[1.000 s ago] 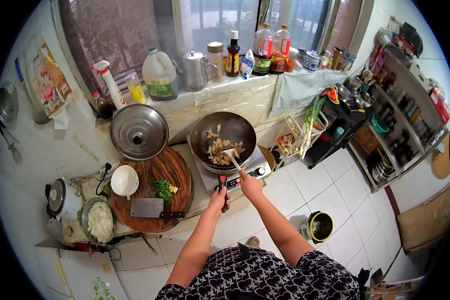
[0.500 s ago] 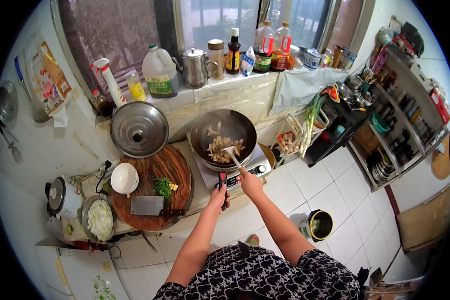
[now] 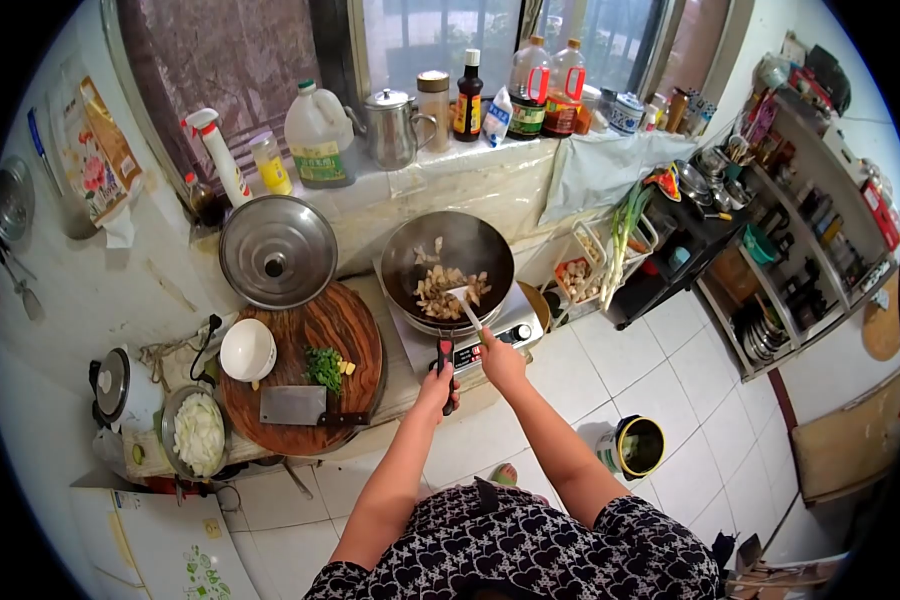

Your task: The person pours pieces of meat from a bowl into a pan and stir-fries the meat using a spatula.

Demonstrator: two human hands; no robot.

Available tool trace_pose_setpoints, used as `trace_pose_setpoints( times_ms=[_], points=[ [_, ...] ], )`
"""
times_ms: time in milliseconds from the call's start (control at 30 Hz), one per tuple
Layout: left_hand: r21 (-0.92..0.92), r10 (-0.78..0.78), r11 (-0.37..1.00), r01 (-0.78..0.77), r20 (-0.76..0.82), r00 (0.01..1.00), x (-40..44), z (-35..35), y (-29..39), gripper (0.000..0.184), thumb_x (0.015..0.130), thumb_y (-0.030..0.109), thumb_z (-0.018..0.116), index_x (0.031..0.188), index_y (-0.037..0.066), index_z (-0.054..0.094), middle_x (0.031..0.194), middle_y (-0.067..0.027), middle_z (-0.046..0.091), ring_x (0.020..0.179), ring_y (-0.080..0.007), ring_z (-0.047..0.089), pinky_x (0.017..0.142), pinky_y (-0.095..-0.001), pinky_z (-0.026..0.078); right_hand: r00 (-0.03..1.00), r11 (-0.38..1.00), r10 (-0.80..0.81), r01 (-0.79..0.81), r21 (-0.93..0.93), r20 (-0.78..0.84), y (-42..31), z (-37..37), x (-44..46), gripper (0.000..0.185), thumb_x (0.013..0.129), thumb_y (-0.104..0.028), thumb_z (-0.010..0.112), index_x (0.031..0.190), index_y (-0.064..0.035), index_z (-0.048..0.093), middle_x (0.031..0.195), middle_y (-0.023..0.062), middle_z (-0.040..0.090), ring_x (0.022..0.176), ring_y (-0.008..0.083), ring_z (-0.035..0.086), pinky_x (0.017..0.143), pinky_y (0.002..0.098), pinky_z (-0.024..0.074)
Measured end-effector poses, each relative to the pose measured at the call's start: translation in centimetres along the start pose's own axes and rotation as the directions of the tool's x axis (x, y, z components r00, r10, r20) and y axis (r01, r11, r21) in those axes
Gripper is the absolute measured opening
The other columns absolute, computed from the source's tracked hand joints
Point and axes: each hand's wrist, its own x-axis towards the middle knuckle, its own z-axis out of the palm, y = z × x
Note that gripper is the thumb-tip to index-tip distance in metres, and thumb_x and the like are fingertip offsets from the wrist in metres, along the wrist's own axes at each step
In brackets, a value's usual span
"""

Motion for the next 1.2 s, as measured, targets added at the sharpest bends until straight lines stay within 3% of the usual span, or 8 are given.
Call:
trace_pose_setpoints(
  times_ms=[833,933,1200],
  points=[
    [0.021,-0.007,1.0,0.007,-0.016,1.0,-1.2,0.6,0.8,0.025,0.09,0.036,0.043,0.092,0.01,0.039,0.071,-0.0012,0.045,0.048,-0.0102,0.042,0.042,-0.0287,0.039,0.999,0.999,0.034,-0.034,-0.023,0.032,-0.2,-0.2,0.0,0.04,0.083,-0.027,0.047,0.122,-0.0194,0.044,0.074,0.0163,0.062,0.068,0.0348,0.06,0.059,0.0467,0.0461],
    [0.015,-0.009,1.0,0.009,-0.009,1.0,-1.0,0.5,0.6,0.025,0.09,0.036,0.043,0.092,0.011,0.039,0.071,-0.0011,0.045,0.048,-0.0102,0.042,0.042,-0.0287,0.039,0.999,0.999,0.028,-0.027,-0.027,0.046,-0.4,-0.6,-0.1,0.038,0.083,-0.024,0.048,0.119,-0.0155,0.043,0.074,0.0163,0.062,0.069,0.0339,0.061,0.06,0.0465,0.047],
    [0.022,-0.008,1.0,0.008,-0.013,1.0,-0.8,0.4,0.5,0.025,0.09,0.036,0.043,0.092,0.012,0.039,0.071,-0.001,0.045,0.048,-0.0101,0.042,0.042,-0.0279,0.039,0.998,0.999,0.047,-0.048,0.006,0.038,-0.2,-0.2,0.0,0.041,0.083,-0.027,0.048,0.122,-0.0193,0.045,0.074,0.0168,0.062,0.069,0.0351,0.06,0.06,0.047,0.0462]
  ],
)
